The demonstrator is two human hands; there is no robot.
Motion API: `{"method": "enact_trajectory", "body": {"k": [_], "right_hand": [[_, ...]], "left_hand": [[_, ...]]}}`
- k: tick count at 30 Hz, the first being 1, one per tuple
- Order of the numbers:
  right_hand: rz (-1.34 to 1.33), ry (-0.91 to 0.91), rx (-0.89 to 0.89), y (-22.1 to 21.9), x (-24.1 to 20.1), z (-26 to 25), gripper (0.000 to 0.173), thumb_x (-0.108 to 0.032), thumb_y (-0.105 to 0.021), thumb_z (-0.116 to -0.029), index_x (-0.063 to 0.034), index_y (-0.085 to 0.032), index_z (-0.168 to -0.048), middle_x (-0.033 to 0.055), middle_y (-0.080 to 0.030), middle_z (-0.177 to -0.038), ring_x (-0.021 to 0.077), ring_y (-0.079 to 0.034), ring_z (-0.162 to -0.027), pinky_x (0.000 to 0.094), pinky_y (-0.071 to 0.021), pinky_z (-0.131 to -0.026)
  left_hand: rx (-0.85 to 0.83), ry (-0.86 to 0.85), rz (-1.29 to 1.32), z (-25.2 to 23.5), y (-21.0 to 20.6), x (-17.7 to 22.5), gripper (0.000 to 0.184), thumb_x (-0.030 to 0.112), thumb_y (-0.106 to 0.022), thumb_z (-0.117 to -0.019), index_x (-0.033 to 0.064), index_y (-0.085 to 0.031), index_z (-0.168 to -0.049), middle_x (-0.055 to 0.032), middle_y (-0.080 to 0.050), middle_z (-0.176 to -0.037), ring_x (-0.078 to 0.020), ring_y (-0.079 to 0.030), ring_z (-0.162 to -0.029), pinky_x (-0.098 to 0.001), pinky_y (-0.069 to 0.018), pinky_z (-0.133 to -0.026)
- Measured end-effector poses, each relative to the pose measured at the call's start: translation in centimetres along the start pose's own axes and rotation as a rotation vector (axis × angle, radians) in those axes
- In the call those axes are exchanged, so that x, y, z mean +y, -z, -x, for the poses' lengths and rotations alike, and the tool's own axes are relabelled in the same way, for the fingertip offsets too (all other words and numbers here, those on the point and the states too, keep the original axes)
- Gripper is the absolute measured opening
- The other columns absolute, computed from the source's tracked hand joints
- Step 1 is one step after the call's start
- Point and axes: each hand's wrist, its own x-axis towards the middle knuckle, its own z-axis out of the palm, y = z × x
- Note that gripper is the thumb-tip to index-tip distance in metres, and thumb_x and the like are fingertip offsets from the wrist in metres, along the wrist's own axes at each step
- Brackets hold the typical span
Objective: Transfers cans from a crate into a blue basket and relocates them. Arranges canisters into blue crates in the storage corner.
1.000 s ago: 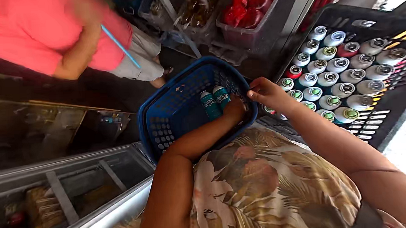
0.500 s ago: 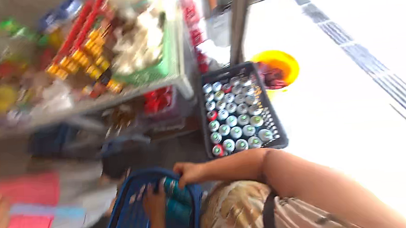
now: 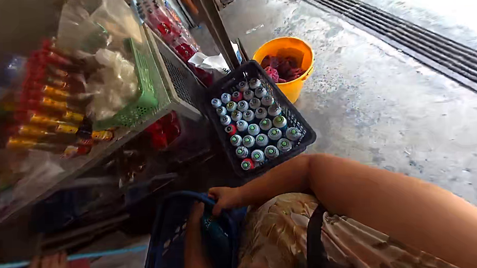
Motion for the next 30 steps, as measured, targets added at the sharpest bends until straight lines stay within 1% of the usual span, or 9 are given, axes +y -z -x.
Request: {"method": "enact_trajectory", "body": {"k": [8,12,15,17,19,22,25,28,30], "right_hand": [[-0.047,-0.01,-0.004,2.0,-2.0,3.1,0.037,0.006,-0.068,-0.0859,-0.0012,-0.047,-0.116,0.0113,-0.051,-0.099,0.0175,-0.054,-0.081,0.0351,-0.0481,-0.067],[-0.016,-0.005,-0.002,2.4,-2.0,3.4,0.033,0.004,-0.067,-0.0865,-0.0014,-0.049,-0.113,0.0106,-0.051,-0.097,0.0166,-0.052,-0.08,0.0347,-0.046,-0.067],[-0.027,0.01,-0.004,2.4,-2.0,3.3,0.032,0.005,-0.067,-0.086,-0.0019,-0.049,-0.112,0.0087,-0.05,-0.094,0.015,-0.05,-0.077,0.0325,-0.0445,-0.065],[-0.037,-0.006,-0.012,2.4,-2.0,3.2,0.033,0.005,-0.067,-0.087,-0.0012,-0.049,-0.114,0.0091,-0.049,-0.095,0.0152,-0.049,-0.078,0.0327,-0.0444,-0.066],[-0.047,-0.023,-0.027,2.3,-1.9,2.9,0.032,0.004,-0.067,-0.0883,-0.0019,-0.048,-0.113,0.0088,-0.049,-0.095,0.0145,-0.05,-0.077,0.0312,-0.0443,-0.064],[-0.043,-0.023,-0.044,2.0,-1.8,2.5,0.033,0.004,-0.068,-0.0875,-0.0022,-0.047,-0.113,0.0087,-0.049,-0.095,0.0145,-0.05,-0.077,0.0309,-0.0443,-0.064],[-0.035,-0.011,-0.066,1.4,-1.7,2.1,0.035,0.004,-0.069,-0.086,-0.002,-0.048,-0.114,0.0092,-0.049,-0.097,0.015,-0.051,-0.079,0.0321,-0.0453,-0.065],[-0.039,-0.027,-0.098,0.9,-1.5,1.5,0.038,0.003,-0.07,-0.086,-0.0029,-0.046,-0.115,0.0093,-0.05,-0.098,0.0152,-0.052,-0.079,0.0326,-0.0469,-0.066],[-0.059,-0.018,-0.117,0.3,-1.1,0.9,0.037,0.004,-0.069,-0.0848,-0.0035,-0.046,-0.112,0.009,-0.049,-0.097,0.0146,-0.053,-0.079,0.0316,-0.0476,-0.066]], "left_hand": [[-0.058,-0.044,0.317,-0.4,-0.7,1.0,0.047,0.022,-0.054,-0.1067,-0.0071,-0.046,-0.142,-0.0277,-0.055,-0.139,-0.0315,-0.056,-0.126,-0.0458,-0.046,-0.107],[-0.029,-0.072,0.393,1.6,-1.1,2.1,0.063,0.019,-0.055,-0.1058,-0.006,-0.027,-0.156,-0.0285,-0.041,-0.155,-0.0307,-0.045,-0.141,-0.0423,-0.0386,-0.117],[0.049,-0.035,0.401,3.3,-1.4,3.8,0.078,0.008,-0.065,-0.0992,-0.0057,-0.017,-0.159,-0.0299,-0.04,-0.155,-0.0311,-0.048,-0.139,-0.041,-0.0402,-0.115],[0.12,-0.052,0.51,3.8,-1.8,3.6,0.076,0.004,-0.067,-0.0951,-0.0074,-0.022,-0.156,-0.0304,-0.045,-0.148,-0.0291,-0.054,-0.129,-0.0396,-0.0466,-0.108],[0.158,-0.064,0.599,4.1,-1.9,2.7,0.072,0.008,-0.067,-0.0959,-0.0071,-0.025,-0.153,-0.0289,-0.048,-0.143,-0.0264,-0.056,-0.122,-0.0389,-0.0497,-0.101],[0.179,-0.031,0.612,5.0,-2.2,1.0,0.07,0.019,-0.066,-0.0988,-0.0065,-0.028,-0.153,-0.0287,-0.048,-0.145,-0.0282,-0.056,-0.125,-0.0415,-0.0494,-0.103],[0.139,0.12,0.726,6.4,-3.2,-1.3,0.073,0.024,-0.06,-0.1039,-0.0014,-0.021,-0.159,-0.0289,-0.043,-0.152,-0.0333,-0.053,-0.132,-0.0465,-0.0486,-0.106],[0.102,0.252,0.94,7.6,-4.3,-3.6,0.075,0.031,-0.059,-0.1047,0.0137,-0.015,-0.163,-0.0281,-0.046,-0.149,-0.0381,-0.058,-0.122,-0.0531,-0.0544,-0.094],[0.042,0.209,1.053,9.0,-4.7,-4.2,0.081,0.029,-0.057,-0.1041,0.0198,-0.003,-0.164,-0.0268,-0.045,-0.148,-0.0352,-0.062,-0.115,-0.0502,-0.0575,-0.088]]}}
